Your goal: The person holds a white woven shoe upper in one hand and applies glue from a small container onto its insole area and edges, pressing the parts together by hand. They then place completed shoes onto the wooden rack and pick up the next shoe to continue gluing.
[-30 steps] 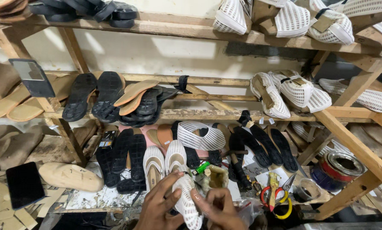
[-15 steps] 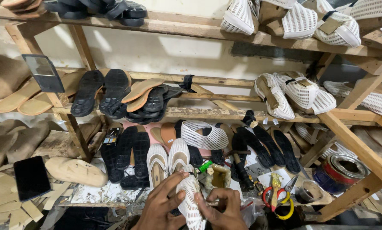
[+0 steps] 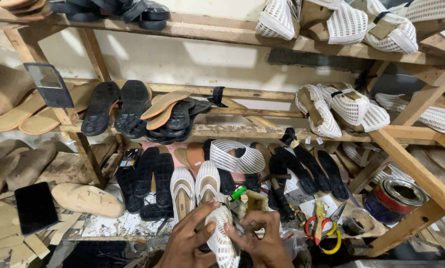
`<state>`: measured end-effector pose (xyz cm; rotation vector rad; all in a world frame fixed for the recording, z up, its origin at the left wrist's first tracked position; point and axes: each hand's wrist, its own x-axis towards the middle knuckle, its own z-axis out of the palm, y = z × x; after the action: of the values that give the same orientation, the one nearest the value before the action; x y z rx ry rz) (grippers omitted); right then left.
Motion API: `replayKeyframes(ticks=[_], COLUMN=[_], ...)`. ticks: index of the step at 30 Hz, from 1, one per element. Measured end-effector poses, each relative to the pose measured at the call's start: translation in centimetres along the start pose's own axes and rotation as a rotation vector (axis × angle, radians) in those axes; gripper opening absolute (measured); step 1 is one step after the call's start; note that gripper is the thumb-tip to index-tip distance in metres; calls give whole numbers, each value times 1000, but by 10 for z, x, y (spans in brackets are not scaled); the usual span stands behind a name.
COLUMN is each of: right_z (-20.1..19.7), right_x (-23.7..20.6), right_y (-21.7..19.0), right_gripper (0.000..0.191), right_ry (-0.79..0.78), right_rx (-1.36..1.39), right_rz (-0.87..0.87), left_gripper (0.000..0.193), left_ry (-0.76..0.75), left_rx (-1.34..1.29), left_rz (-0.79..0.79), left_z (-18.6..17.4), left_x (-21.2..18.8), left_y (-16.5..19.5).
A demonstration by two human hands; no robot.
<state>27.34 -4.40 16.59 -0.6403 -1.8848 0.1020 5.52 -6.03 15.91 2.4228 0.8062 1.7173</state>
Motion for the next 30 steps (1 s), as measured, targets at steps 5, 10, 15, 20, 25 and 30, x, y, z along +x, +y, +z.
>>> replayKeyframes(ticks=[5,10,15,20,25,30], right_z=[5,-5,-12,-34,-25,-15], right_x=[9,8,18,32,29,23], right_y=[0,-6,-15,-25,-31,-24], right_gripper=[50,53,57,49,46,52], right_ry=[99,53,22,30,116,70], right_rx=[-42,-78,-106,-247,-169,-289], right_rz=[-192,-154,-148,-350,-216,-264], left_gripper=[114,112,108,106,100,103], left_ry=[-10,-25,-44,-32,9,-13], left_rx=[-47,-78,-114,-157,-185,-202], left_rz=[-44,-129,-180,-255,-227,-307], left_z=[-1,0,2,6,3,0], left_x=[2,-2,-8,-13,-15,-11], left_y=[3,6,4,3,5,6])
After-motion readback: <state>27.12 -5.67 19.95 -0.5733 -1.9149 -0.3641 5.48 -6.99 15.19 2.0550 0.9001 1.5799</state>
